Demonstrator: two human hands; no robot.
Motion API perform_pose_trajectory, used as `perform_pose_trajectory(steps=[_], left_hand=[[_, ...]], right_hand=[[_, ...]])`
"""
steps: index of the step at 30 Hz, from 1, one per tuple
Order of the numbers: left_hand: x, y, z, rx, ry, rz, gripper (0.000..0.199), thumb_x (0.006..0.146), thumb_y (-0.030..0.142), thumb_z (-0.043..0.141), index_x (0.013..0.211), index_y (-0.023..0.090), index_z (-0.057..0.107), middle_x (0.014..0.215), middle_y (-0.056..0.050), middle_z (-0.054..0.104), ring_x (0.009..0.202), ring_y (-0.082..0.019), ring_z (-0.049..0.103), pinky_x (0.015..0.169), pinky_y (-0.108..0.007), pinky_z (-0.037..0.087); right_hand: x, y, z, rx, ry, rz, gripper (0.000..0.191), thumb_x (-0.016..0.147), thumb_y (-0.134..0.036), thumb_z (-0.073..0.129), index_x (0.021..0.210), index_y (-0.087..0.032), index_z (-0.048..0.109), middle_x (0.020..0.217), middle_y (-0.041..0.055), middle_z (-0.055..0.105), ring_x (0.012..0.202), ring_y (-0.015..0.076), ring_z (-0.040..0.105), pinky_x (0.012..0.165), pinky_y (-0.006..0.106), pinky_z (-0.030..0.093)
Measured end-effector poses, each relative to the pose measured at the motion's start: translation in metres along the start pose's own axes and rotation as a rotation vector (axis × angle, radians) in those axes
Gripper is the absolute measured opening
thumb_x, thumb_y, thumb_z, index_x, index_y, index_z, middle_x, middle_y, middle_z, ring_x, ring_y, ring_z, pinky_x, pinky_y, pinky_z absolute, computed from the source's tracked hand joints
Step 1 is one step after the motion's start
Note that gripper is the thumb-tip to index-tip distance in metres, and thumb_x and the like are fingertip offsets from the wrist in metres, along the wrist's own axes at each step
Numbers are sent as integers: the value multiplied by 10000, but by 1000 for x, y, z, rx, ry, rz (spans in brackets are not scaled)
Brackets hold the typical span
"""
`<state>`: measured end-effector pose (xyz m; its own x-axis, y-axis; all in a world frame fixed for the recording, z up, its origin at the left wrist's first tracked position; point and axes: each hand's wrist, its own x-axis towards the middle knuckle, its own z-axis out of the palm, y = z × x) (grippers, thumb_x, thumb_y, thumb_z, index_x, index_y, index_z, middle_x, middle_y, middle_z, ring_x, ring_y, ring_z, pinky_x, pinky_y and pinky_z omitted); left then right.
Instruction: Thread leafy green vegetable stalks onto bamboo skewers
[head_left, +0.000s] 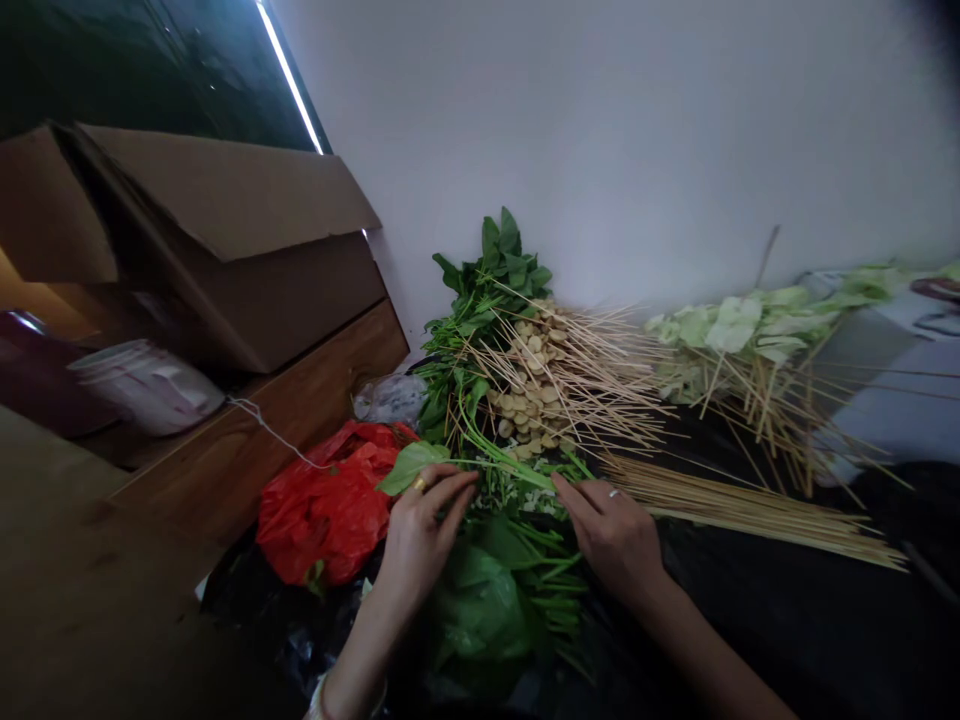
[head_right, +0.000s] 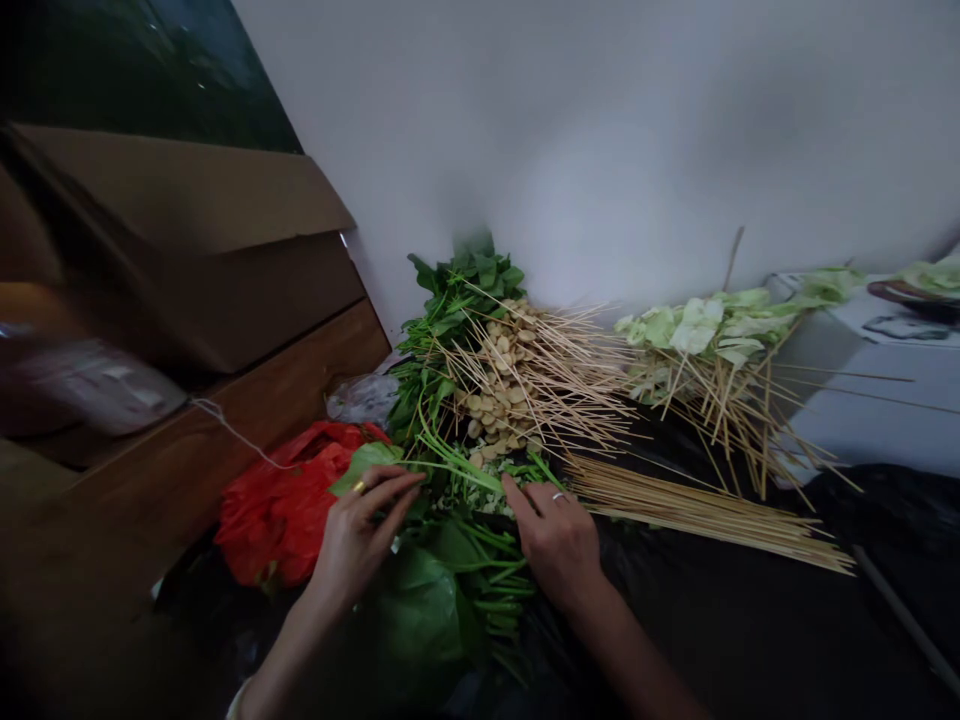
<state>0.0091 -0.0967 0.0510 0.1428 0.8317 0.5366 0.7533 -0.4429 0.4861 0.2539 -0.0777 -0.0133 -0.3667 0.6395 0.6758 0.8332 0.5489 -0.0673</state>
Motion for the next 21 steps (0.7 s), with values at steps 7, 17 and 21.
perform_pose_trajectory(steps=[7,17,21], left_hand=[[11,-22,-2,323,125,61,251,902,268,585,1121,263,708,1042,-70,702,940,-242,582,854,-381,457],[6,-30,0,409,22,56,148,841,230,611,882,251,752,890,-61,711,914,-262,551,758,-369,379],[1,-33,-14,138,143,-176,188,835,206,523,706,197,660,774,-29,637,805,-210,566,725,-318,415]], right_hand=[[1,2,-2,-15,21,-12,341,942,-108,458,1215,-150,659,858,77,694,773,183,601,711,313,384],[2,-1,-3,-14,8,-12,348,950,-111,443,1223,-168,652,883,73,701,792,185,604,738,311,390],[3,-2,-3,-4,-9,-34,320,943,-119,478,1199,-169,663,835,64,687,769,189,597,716,322,392]])
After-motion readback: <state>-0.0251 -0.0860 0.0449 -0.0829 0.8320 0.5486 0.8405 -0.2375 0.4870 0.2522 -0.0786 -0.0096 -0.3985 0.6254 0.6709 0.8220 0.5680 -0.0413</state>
